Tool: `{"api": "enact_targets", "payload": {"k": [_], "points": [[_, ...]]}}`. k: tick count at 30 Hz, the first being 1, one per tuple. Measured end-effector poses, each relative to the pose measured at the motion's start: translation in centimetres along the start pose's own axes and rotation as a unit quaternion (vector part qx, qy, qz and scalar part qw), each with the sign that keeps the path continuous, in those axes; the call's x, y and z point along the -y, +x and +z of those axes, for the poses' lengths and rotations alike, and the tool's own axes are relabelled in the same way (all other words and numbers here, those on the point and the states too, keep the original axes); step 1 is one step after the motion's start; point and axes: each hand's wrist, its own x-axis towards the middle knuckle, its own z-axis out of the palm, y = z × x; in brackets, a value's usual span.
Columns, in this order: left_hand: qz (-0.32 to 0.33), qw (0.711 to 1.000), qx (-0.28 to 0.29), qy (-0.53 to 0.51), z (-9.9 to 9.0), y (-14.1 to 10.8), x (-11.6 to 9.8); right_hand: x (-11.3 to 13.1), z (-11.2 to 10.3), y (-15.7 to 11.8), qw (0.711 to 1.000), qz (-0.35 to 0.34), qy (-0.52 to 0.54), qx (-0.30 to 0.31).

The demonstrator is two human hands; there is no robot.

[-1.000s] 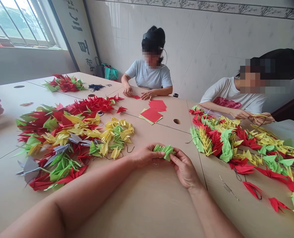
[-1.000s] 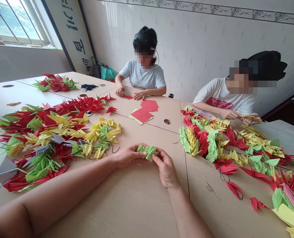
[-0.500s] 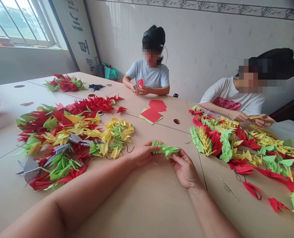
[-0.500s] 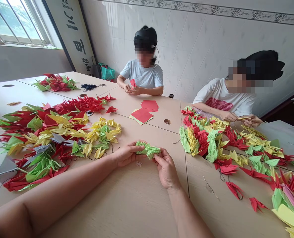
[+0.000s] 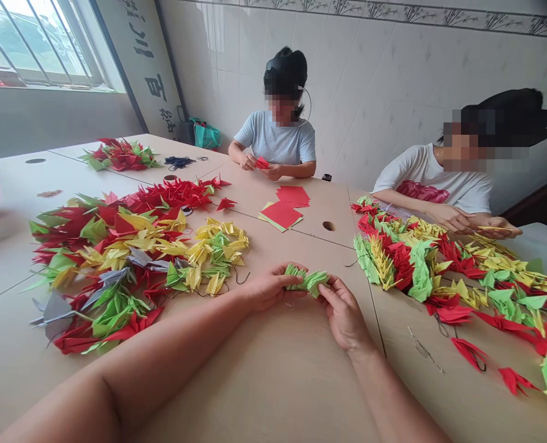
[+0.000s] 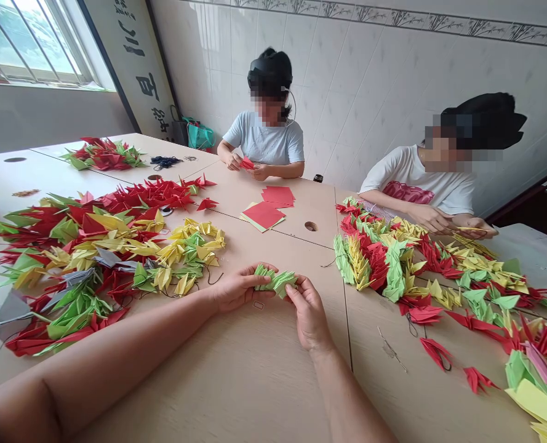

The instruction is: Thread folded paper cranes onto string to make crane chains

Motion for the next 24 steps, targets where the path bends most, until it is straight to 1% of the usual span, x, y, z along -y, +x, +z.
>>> {"api": "enact_targets", "payload": {"k": [3,8,10,13,16,20,24], "points": [[-0.007,1.000,-0.002,-0.022,-0.24,0.25,0.18,0.12,-0.08,0.19,1.000,-0.011,0.018,-0.008],[0.037,0.998,-0.039,-0.015,-0.29,0.43,0.36,0.28,-0.02,-0.01,1.000,-0.012,0.014,0.014],[0.029,0.999,-0.033,0.002,-0.15,0.34,0.28,0.23,0.06,-0.16,1.000,-0.011,-0.001,0.025],[0.006,0.999,-0.001,0.047,-0.07,0.18,0.20,0.11,0.12,-0.32,0.999,-0.012,-0.027,0.031],[0.015,0.997,0.017,0.076,-0.15,0.12,0.25,0.00,0.14,-0.37,0.998,-0.016,-0.048,0.032],[0.031,0.997,0.011,0.070,-0.19,0.08,0.31,-0.13,0.22,-0.31,0.998,-0.029,-0.056,0.026],[0.031,0.999,0.008,0.025,-0.01,0.06,0.14,-0.05,0.17,-0.13,0.999,-0.030,-0.031,0.015]]}}
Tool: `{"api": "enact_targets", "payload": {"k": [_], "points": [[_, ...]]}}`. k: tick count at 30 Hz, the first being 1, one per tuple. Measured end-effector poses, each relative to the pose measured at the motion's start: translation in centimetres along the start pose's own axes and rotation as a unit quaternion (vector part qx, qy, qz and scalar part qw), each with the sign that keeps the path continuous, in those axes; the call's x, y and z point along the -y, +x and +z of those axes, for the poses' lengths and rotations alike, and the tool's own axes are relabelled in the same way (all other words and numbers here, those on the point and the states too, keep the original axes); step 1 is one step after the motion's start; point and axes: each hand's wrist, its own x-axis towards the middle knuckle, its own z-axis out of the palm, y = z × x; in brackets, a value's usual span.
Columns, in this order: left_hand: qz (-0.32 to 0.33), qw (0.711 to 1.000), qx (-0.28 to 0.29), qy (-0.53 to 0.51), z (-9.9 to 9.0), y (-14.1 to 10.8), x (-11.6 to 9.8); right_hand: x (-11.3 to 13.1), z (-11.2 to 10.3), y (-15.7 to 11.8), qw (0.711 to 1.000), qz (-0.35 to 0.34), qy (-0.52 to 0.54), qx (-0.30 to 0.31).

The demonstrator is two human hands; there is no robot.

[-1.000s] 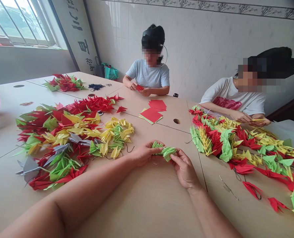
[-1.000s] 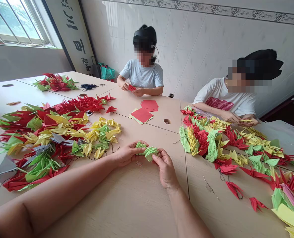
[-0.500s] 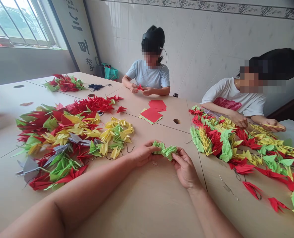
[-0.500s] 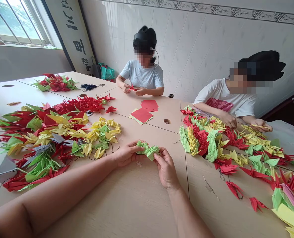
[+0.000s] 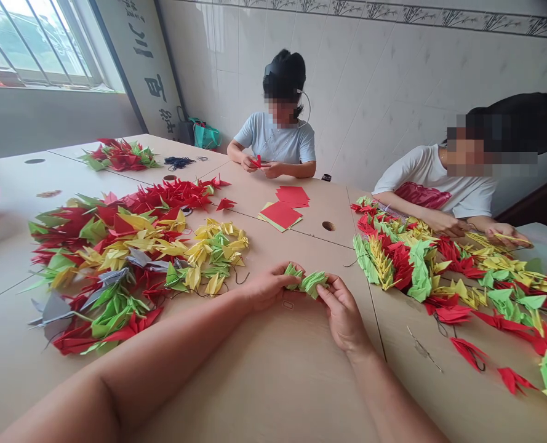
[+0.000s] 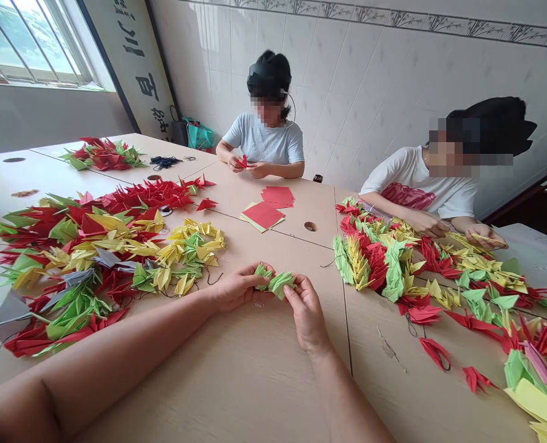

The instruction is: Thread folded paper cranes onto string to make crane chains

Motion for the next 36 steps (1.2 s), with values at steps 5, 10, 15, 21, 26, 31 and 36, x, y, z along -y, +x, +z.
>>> {"api": "enact_targets", "payload": {"k": [5,10,15,21,26,31,36], "points": [[-0.010,1.000,0.003,-0.029,0.0,0.1,-0.3,0.4,-0.1,0.0,0.999,0.018,0.038,0.027],[-0.026,0.999,0.033,-0.031,0.1,0.0,-0.3,0.4,0.4,-0.5,0.997,0.030,0.016,0.069],[-0.040,0.997,0.045,-0.045,0.2,0.0,-0.1,0.2,0.5,-0.6,0.998,0.011,-0.015,0.067],[-0.027,0.995,0.048,-0.084,-0.6,0.4,0.4,0.0,0.3,-0.4,0.998,-0.001,-0.023,0.059],[-0.027,0.998,0.033,-0.051,-0.9,0.5,0.5,0.2,0.3,-0.5,0.997,0.004,-0.001,0.072],[-0.051,0.995,0.081,0.006,0.0,-0.3,0.4,0.2,0.3,-0.6,0.996,0.003,-0.034,0.088],[-0.041,0.994,0.077,0.064,0.4,-0.7,0.5,0.0,0.5,-0.5,0.995,-0.002,-0.044,0.091]]}}
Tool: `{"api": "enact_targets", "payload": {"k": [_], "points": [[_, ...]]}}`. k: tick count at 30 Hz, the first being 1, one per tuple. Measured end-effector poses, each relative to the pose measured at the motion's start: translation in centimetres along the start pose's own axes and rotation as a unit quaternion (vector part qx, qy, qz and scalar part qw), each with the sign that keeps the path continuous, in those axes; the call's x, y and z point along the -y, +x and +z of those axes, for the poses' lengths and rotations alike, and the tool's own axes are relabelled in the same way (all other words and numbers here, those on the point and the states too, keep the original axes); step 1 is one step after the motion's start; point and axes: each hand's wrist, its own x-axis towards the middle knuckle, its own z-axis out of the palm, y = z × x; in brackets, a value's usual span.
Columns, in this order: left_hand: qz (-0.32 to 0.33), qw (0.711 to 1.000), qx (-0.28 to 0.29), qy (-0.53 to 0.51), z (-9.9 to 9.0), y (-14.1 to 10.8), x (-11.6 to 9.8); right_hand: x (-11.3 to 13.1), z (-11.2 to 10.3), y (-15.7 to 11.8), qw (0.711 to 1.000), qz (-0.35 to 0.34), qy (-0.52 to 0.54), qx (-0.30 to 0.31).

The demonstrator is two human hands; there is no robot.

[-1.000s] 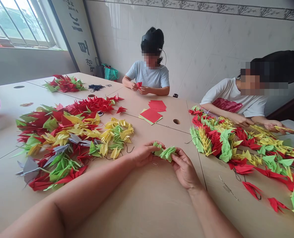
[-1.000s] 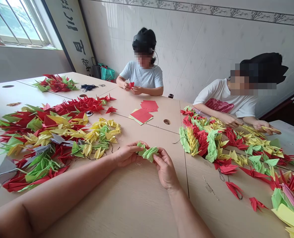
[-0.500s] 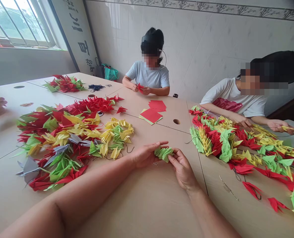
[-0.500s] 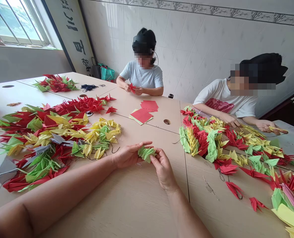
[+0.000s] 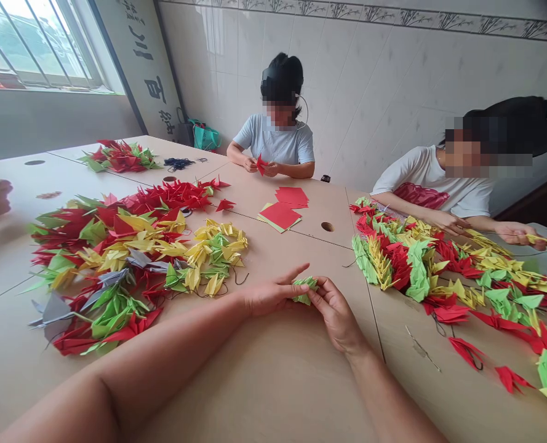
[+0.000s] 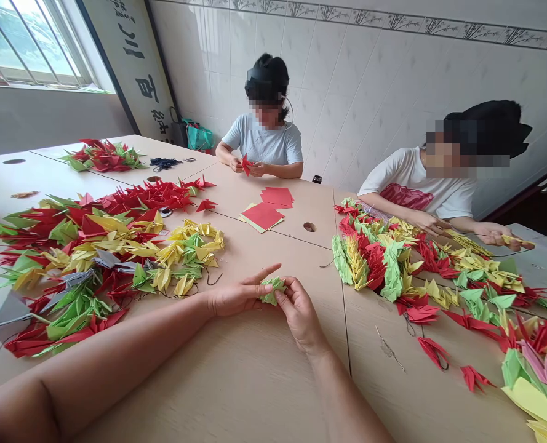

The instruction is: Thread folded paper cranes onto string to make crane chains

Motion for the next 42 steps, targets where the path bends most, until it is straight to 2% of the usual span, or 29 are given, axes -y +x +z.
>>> {"api": "enact_targets", "payload": {"k": [3,6,11,16,21,25,27,34,42], "points": [[0.035,0.994,-0.033,0.096,-0.1,0.2,0.3,-0.3,0.1,0.3,1.000,-0.017,-0.005,-0.010],[0.071,0.975,-0.054,0.203,-0.4,0.3,0.6,-0.7,0.0,0.5,0.999,-0.030,-0.017,-0.020],[0.118,0.912,-0.072,0.385,-0.9,0.4,1.2,-1.3,-0.4,0.8,0.997,-0.048,-0.046,-0.031],[0.156,0.879,-0.110,0.437,-0.8,0.8,2.3,-2.0,-0.5,1.0,0.995,-0.060,-0.052,-0.053],[0.147,0.896,-0.118,0.403,-0.7,0.8,2.4,-2.3,0.2,0.7,0.993,-0.071,-0.054,-0.074],[0.121,0.951,-0.118,0.258,-0.4,0.6,2.1,-2.2,0.9,0.5,0.991,-0.081,-0.055,-0.091],[0.108,0.967,-0.106,0.203,-0.1,0.6,2.1,-2.1,1.0,0.5,0.991,-0.081,-0.053,-0.096],[0.090,0.976,-0.103,0.168,0.9,0.5,2.3,-2.1,0.9,0.5,0.992,-0.057,-0.045,-0.105],[0.125,0.975,-0.092,0.159,1.3,-0.1,1.6,-2.1,0.4,0.2,0.985,-0.089,-0.070,-0.130]]}}
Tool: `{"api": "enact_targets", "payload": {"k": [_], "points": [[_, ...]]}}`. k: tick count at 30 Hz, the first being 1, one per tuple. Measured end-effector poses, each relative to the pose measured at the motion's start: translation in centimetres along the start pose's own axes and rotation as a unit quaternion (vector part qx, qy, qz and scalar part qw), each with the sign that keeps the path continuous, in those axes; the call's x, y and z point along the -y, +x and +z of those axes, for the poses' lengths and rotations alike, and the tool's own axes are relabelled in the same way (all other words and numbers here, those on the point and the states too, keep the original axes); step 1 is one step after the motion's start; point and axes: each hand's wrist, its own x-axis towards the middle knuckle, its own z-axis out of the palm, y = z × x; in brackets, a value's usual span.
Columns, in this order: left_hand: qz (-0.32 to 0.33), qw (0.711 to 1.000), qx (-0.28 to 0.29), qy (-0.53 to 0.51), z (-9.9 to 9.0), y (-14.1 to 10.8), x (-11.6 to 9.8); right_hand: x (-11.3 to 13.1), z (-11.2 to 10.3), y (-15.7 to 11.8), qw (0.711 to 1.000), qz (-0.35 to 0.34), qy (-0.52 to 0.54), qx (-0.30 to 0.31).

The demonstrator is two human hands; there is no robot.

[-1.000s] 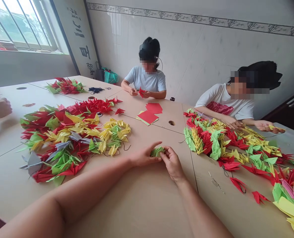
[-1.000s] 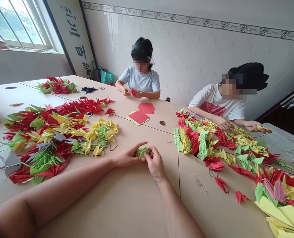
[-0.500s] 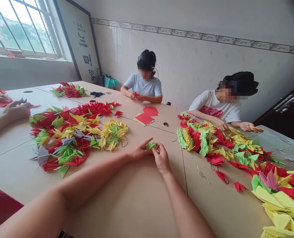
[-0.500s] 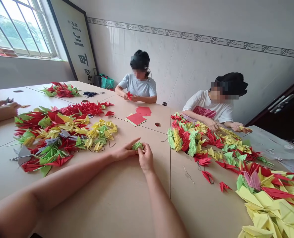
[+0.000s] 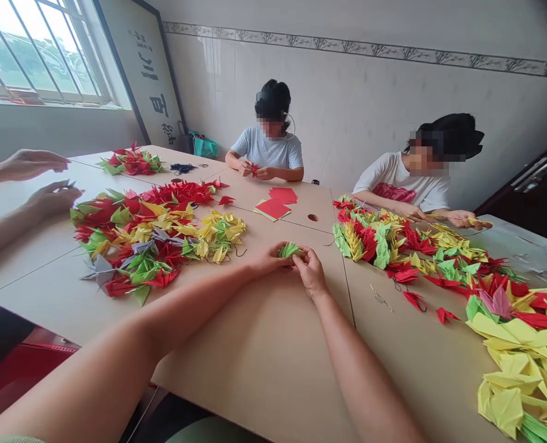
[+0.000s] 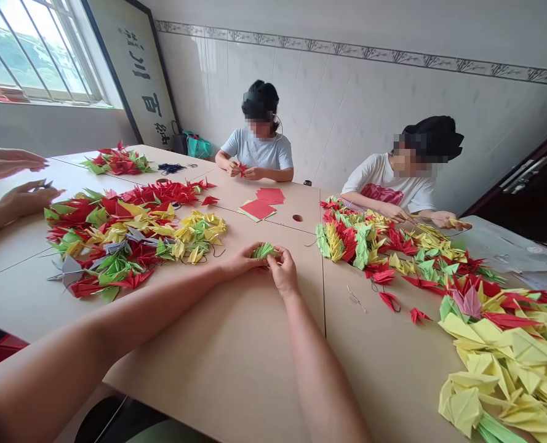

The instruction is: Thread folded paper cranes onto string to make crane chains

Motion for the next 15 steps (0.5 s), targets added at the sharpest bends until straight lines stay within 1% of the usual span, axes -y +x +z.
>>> {"api": "enact_targets", "payload": {"k": [4,8,11,15], "points": [[-0.008,1.000,0.020,-0.006,-0.1,-0.2,-0.8,-0.3,-0.3,0.0,0.999,-0.017,-0.022,-0.026],[-0.042,0.998,0.043,-0.005,-0.4,0.1,-1.3,-0.6,-0.1,0.2,0.999,-0.023,-0.038,-0.022],[-0.075,0.996,0.039,0.016,-0.8,0.9,-1.3,-0.5,0.0,0.6,0.999,-0.005,-0.052,-0.006],[-0.123,0.988,0.035,0.085,-1.4,2.1,-1.6,0.0,-0.2,1.5,0.995,0.041,-0.088,0.024]]}}
